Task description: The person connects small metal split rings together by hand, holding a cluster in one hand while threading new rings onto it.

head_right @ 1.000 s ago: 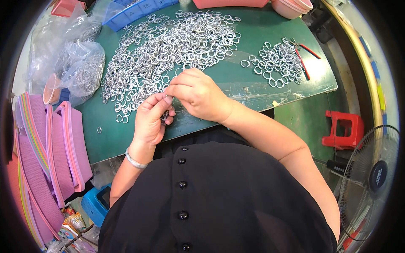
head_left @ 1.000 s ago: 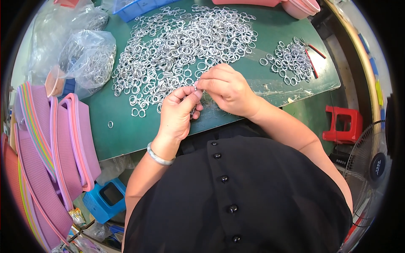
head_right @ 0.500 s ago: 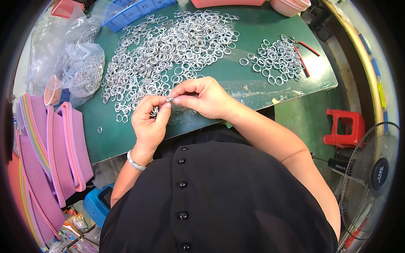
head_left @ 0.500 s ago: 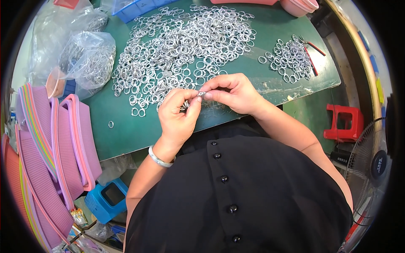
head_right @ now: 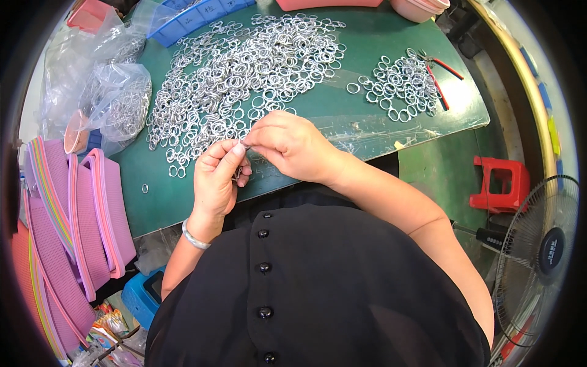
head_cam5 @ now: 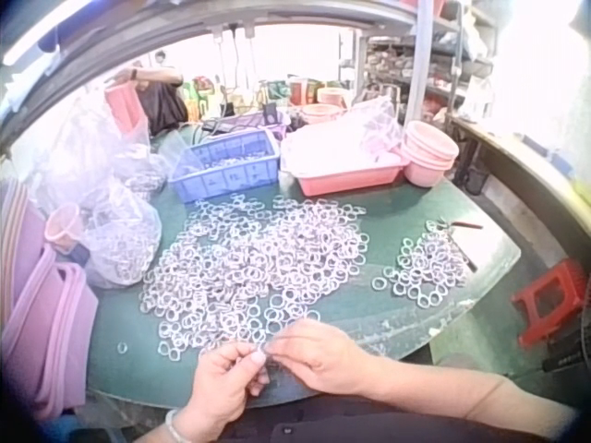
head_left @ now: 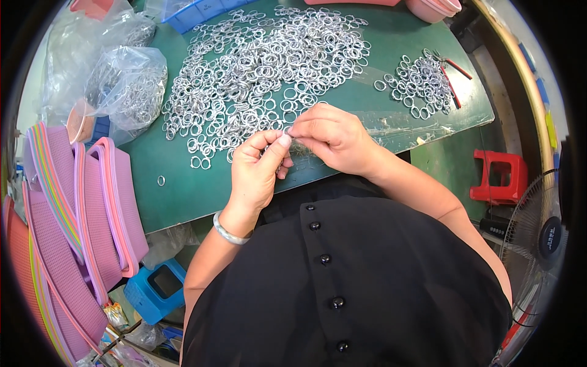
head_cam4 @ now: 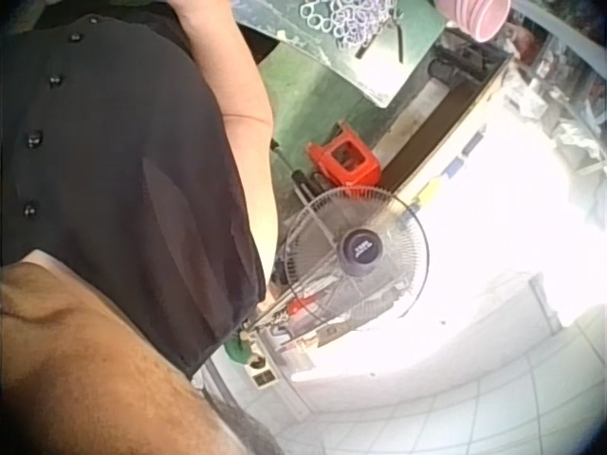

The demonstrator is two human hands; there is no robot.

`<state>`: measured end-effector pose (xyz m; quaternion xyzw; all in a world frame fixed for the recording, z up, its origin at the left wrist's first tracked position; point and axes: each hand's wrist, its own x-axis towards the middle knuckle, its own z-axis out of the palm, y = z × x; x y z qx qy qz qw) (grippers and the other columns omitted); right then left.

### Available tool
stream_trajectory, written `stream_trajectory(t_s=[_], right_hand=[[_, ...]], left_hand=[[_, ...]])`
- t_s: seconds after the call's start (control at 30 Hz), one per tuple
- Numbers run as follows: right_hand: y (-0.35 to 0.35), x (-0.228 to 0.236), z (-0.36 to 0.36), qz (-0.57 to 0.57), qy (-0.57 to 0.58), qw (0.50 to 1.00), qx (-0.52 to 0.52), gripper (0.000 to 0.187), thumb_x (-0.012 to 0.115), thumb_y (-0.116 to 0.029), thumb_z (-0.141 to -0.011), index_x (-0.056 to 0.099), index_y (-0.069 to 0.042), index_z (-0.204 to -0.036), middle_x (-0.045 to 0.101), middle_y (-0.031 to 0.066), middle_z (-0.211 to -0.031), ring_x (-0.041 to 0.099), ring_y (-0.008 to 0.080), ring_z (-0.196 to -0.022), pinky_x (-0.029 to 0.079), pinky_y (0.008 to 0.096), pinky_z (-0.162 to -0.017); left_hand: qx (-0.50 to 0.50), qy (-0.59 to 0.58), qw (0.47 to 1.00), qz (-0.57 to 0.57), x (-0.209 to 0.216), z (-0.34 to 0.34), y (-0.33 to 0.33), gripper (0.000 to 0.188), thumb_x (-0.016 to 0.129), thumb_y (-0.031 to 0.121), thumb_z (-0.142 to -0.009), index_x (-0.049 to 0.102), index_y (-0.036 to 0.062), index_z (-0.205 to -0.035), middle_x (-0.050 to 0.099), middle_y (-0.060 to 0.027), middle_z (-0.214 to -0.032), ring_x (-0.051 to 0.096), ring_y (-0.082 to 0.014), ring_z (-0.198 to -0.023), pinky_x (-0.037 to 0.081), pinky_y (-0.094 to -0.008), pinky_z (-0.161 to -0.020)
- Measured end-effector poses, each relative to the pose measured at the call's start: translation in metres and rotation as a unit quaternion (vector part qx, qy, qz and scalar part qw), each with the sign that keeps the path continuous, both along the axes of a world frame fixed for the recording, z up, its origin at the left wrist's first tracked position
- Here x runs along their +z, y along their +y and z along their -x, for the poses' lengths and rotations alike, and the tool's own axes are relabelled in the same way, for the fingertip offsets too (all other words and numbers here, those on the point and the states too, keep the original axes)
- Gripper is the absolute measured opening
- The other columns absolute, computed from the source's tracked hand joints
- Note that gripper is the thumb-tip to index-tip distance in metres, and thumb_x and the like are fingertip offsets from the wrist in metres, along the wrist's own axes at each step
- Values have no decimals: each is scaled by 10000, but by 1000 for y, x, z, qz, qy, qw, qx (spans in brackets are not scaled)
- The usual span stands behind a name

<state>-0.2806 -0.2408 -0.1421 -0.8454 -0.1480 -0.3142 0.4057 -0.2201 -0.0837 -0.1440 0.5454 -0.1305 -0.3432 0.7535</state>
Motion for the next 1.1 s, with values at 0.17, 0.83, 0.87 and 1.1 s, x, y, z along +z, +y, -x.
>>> stream_trajectory(t_s=[0.17, 0.83, 0.87, 1.1], right_hand=[[0, 1, 2, -130, 84, 987, 46, 148, 583, 57, -707, 588, -9, -840, 593, 73, -806, 570, 176, -726, 456, 256, -624], [-20, -9, -6, 41, 69, 988, -133, 74, 575, -49, -694, 593, -42, -765, 549, 92, -708, 529, 286, -713, 433, 356, -648], [-21, -11, -9, 41, 69, 988, -134, 74, 575, -49, -694, 593, -42, -765, 549, 92, -708, 529, 286, -713, 433, 356, -648], [-11, -13, -27, 191, 122, 965, -133, 152, 644, -129, -645, 615, -72, -783, 504, 58, -803, 480, 237, -822, 377, 349, -737]], left_hand=[[-5, 26, 999, 17, -3, -3, 1, 113, 525, 73, -831, 587, -4, -885, 527, -16, -627, 492, -68, -538, 368, -171, -433], [-34, 149, 987, 57, -8, -12, 5, 207, 440, 95, -829, 558, -13, -961, 570, -86, -774, 534, -147, -600, 393, -213, -465], [-35, 149, 987, 58, -7, -13, 5, 207, 440, 95, -829, 558, -13, -961, 570, -86, -774, 534, -147, -600, 393, -213, -465], [-35, 209, 972, 96, -13, -18, 8, 256, 466, 169, -822, 529, -15, -988, 543, -99, -790, 516, -181, -626, 400, -224, -471]])
